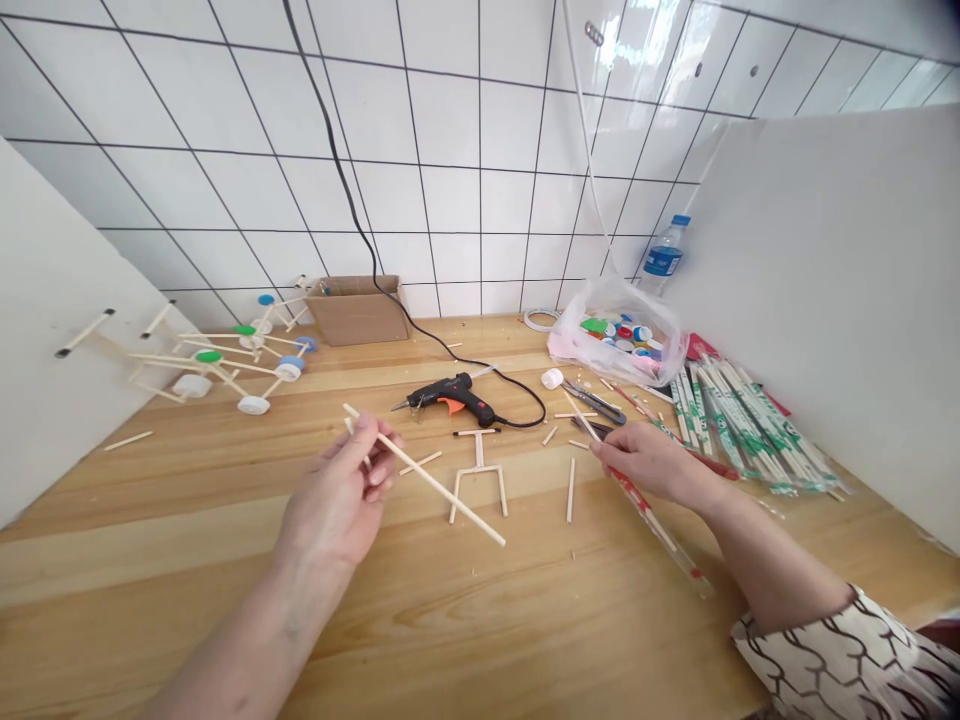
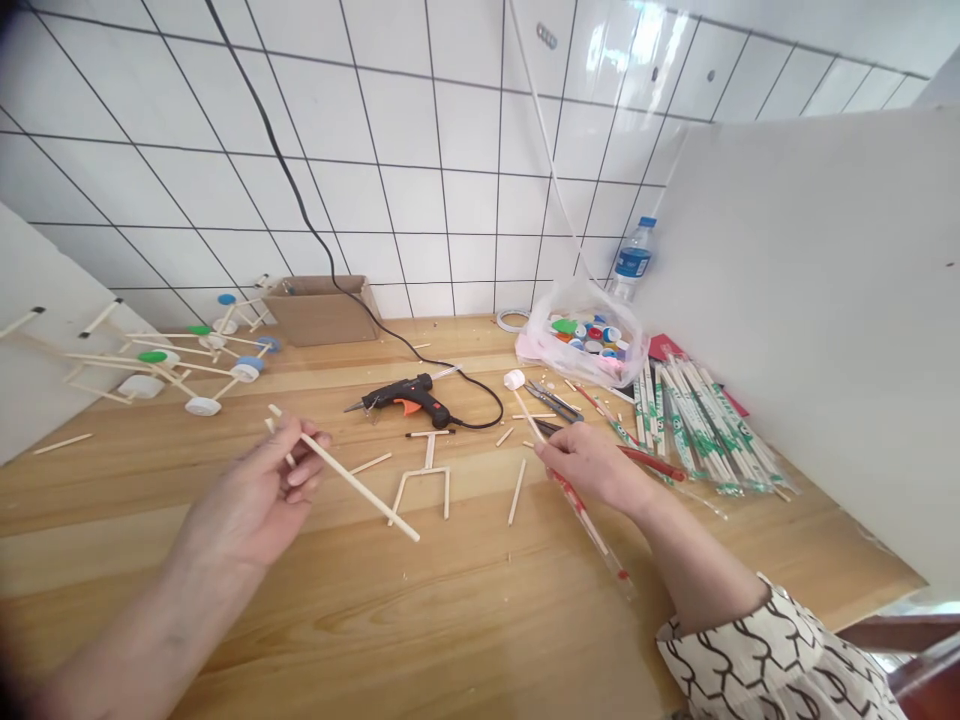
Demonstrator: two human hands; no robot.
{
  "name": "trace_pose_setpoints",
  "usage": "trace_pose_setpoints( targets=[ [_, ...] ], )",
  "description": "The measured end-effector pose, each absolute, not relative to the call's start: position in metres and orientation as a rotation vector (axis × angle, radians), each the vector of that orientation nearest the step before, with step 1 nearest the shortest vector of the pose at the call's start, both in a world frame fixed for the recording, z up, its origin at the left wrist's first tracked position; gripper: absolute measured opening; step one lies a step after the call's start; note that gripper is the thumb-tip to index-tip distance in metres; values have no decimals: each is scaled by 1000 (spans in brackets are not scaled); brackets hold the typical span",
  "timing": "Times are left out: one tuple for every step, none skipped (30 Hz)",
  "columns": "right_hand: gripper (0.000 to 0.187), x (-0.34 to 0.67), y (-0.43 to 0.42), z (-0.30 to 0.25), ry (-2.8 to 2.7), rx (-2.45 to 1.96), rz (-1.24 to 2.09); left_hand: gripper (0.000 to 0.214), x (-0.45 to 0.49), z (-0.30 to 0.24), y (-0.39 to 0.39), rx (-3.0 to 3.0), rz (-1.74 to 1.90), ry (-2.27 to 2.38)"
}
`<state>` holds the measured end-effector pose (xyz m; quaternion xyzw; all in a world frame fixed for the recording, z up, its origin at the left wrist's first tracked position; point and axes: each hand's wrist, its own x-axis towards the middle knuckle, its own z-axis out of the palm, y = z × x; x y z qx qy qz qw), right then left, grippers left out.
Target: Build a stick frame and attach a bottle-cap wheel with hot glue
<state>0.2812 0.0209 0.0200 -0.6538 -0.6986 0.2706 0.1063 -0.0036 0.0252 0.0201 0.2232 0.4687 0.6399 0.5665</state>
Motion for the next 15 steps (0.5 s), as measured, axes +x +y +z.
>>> trace_pose_setpoints(
  targets=[
    [44,282,22,18,-2092,-1982,709,22,-3,19,23,549,1475,1096],
    [45,282,22,17,-2121,-2021,635,24,-2,18,22,575,1448,1091],
    [45,281,22,16,-2146,-2046,581,26,-1,17,20,603,1428,1091],
    [45,281,21,16,-2162,-2067,548,28,1,16,19,629,1412,1096],
    [45,280,21,17,-2169,-2087,530,30,2,16,17,649,1397,1103],
    [45,279,20,17,-2173,-2105,516,32,4,16,16,666,1380,1110],
    [46,279,19,18,-2184,-2123,493,34,6,16,14,679,1358,1113],
    [46,278,19,18,-2200,-2140,461,35,7,16,12,693,1334,1115],
    [47,278,18,17,-2222,-2152,424,35,9,16,11,710,1308,1113],
    [47,278,18,17,-2249,-2159,388,35,10,16,9,734,1279,1107],
    [48,278,18,16,-2278,-2162,357,34,11,16,7,761,1249,1098],
    [48,277,17,14,-2299,-2169,327,33,12,15,6,787,1218,1090],
    [48,276,17,13,-2313,-2178,305,33,13,15,4,812,1188,1081],
    [47,275,17,12,-2320,-2191,290,32,13,15,2,835,1159,1072],
    [47,274,17,11,-2323,-2204,276,33,14,14,1,856,1133,1066]
  ],
)
